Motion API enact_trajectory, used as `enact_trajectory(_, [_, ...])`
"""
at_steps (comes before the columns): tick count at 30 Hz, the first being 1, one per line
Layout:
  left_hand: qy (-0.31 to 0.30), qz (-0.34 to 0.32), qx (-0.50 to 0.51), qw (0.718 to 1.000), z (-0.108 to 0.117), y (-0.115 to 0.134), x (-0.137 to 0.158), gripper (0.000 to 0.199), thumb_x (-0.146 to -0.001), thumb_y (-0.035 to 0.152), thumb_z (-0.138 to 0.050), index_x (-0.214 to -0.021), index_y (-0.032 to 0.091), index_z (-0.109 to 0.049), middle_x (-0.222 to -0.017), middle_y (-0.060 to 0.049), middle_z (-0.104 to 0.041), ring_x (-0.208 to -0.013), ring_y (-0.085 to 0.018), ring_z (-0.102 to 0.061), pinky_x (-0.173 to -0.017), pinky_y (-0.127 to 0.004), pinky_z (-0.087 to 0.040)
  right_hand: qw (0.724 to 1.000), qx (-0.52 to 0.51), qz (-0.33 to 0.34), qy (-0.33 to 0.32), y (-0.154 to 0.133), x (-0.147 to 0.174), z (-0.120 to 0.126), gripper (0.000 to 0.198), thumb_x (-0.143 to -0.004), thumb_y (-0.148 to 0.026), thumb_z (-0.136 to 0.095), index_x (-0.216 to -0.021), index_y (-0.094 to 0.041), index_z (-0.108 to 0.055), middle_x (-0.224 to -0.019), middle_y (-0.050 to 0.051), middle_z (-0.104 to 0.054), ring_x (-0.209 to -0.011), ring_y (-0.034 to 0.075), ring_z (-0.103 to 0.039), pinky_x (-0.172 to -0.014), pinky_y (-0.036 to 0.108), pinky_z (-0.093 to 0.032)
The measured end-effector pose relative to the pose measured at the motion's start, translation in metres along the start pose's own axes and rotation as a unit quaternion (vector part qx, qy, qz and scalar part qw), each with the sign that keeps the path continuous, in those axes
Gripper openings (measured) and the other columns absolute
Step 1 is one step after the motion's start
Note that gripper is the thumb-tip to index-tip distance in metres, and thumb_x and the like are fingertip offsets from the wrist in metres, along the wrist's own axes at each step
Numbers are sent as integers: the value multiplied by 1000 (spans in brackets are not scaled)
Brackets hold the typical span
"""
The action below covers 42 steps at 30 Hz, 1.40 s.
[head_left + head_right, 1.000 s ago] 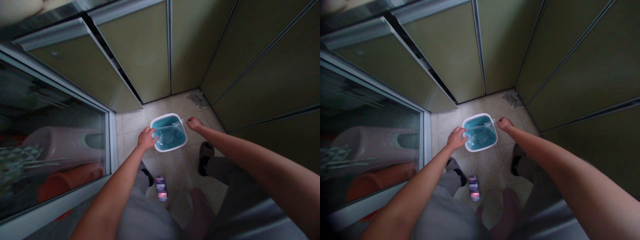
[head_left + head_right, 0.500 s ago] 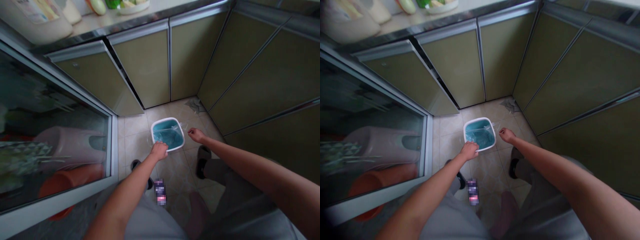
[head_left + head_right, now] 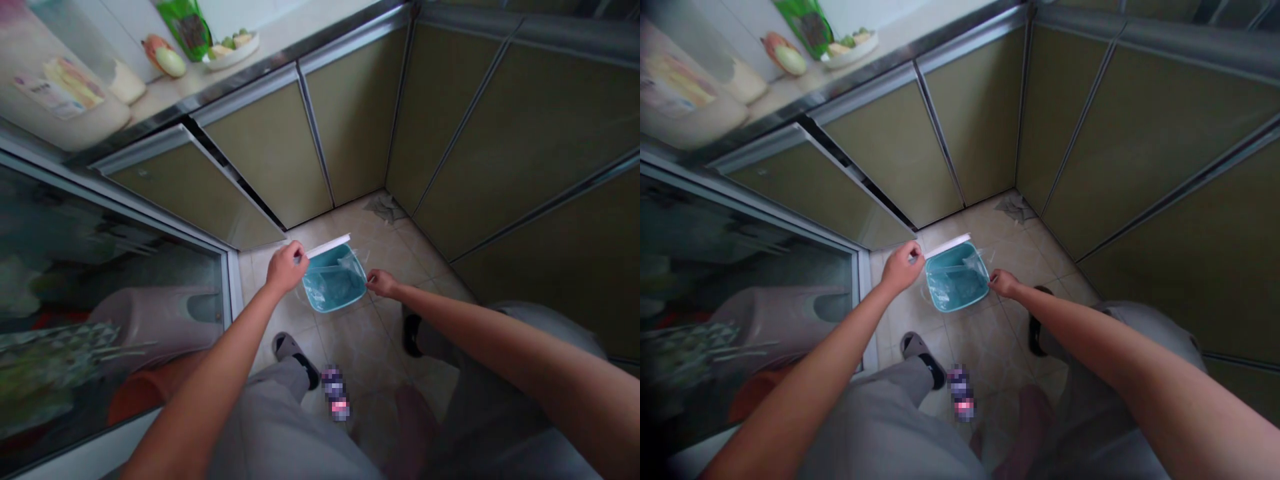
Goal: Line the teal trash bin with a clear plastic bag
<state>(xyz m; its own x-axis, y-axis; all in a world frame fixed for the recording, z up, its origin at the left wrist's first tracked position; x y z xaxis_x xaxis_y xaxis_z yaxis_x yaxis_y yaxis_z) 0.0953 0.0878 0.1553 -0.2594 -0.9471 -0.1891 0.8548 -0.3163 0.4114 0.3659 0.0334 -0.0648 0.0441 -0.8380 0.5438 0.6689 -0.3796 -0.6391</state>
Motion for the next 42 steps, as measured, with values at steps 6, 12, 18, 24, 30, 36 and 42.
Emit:
enact_trajectory(6, [95,68,61,991,28,-54,-98,9,-82,25,-62,-84,20,-69,-86,-2,-72,-84,-19,-64,-81,-30,-48,999,29,37,11,3,-8,0,8,-87,-19,-73,-94,-16,-70,-80,2,-72,-68,12,-63,-60,19,-41])
enact_trajectory(12, [97,66,52,992,23,-73,-121,13,-83,25,-61,-87,19,-72,-91,-4,-74,-87,-20,-64,-86,-31,-50,997,47,57,1,7,-11,2,13,-87,-25,-73,-98,-18,-72,-85,2,-73,-76,15,-64,-62,21,-41])
enact_trajectory(18, [111,45,18,993,28,-62,-108,14,-83,24,-61,-88,19,-73,-94,-5,-68,-89,-20,-62,-91,-33,-50,999,16,48,6,12,-10,1,12,-87,-28,-74,-94,-18,-73,-77,0,-70,-67,12,-60,-59,20,-39])
enact_trajectory(24, [99,5,-3,995,43,-45,-95,12,-82,21,-64,-89,20,-74,-98,-6,-65,-94,-21,-61,-94,-35,-49,999,-31,25,-7,9,-3,6,18,-89,-32,-73,-96,-16,-70,-63,-2,-63,-57,11,-55,-54,21,-37])
enact_trajectory(30, [71,-26,-16,997,48,-35,-73,14,-85,28,-66,-95,21,-73,-105,-6,-63,-103,-23,-60,-99,-37,-47,997,-6,23,70,-8,-6,28,23,-87,-35,-74,-101,-17,-69,-82,4,-72,-73,17,-64,-62,25,-43])
enact_trajectory(36, [43,-81,-98,991,31,-16,-28,21,-87,27,-68,-106,22,-72,-117,-11,-62,-115,-31,-55,-102,-45,-42,994,32,52,91,-40,-6,40,23,-90,-30,-68,-110,-19,-68,-94,5,-75,-82,19,-67,-66,26,-44])
enact_trajectory(42, [-203,-142,-147,958,-68,-9,23,21,-95,28,-59,-111,24,-72,-110,-10,-66,-106,-28,-61,-95,-42,-44,957,224,165,86,-73,-9,56,28,-95,-25,-57,-119,-25,-71,-116,8,-70,-94,21,-67,-73,26,-44])
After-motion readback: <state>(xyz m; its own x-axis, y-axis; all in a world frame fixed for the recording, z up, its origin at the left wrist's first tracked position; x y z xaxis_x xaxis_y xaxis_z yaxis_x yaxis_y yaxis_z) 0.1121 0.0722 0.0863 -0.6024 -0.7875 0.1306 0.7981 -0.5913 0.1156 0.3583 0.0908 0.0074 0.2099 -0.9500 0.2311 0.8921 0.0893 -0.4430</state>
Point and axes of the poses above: each hand's wrist, its own x-axis away from the middle knuckle, its own z-axis out of the back of the hand, y = z × x, the point moved 5 cm from there along -x, towards the middle knuckle
